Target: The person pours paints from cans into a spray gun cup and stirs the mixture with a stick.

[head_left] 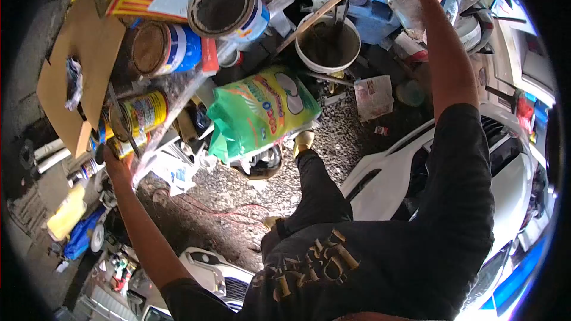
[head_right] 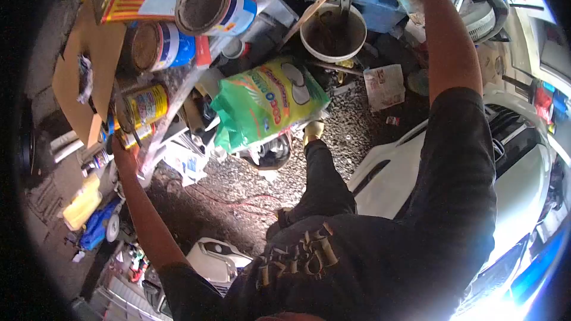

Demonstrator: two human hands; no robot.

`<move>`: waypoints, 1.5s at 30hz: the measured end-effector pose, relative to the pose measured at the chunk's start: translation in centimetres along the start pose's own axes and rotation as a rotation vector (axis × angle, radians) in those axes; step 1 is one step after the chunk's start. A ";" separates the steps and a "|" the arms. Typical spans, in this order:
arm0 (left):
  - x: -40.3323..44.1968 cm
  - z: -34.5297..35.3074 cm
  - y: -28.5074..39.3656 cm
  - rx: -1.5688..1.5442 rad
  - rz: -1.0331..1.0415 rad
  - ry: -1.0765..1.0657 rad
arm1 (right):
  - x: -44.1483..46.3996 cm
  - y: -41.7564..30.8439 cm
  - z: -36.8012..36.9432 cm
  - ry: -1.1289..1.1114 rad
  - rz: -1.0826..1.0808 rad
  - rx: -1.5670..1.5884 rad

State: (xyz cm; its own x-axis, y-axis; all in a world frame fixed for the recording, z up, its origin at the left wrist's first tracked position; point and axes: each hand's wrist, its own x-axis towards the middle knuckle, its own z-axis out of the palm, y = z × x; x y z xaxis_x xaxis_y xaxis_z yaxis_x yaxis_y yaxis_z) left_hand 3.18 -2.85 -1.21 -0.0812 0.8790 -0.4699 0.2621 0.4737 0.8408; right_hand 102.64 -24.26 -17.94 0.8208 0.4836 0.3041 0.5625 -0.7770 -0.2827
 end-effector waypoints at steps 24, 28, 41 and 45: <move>-0.3 4.2 0.6 -0.084 0.151 0.186 | -15.0 11.4 -12.1 -0.164 -0.341 -0.740; 4.4 2.0 -4.2 0.076 0.446 0.260 | -18.9 13.2 -14.4 -0.133 -0.327 -0.841; -26.8 5.1 -8.9 0.092 1.063 0.180 | -52.3 -16.6 -35.4 -0.002 -0.277 0.923; -37.0 -1.6 -7.7 -0.125 0.728 -0.392 | -65.9 -25.5 -34.8 -0.599 -0.224 1.590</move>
State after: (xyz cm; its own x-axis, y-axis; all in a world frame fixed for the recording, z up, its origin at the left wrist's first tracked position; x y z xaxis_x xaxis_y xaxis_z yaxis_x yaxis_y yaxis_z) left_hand 2.68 -38.89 10.14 0.4132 0.8960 0.1625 0.0090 -0.1825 0.9832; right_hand 30.76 -50.29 0.86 0.4294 0.8787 0.2086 -0.1028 0.2770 -0.9553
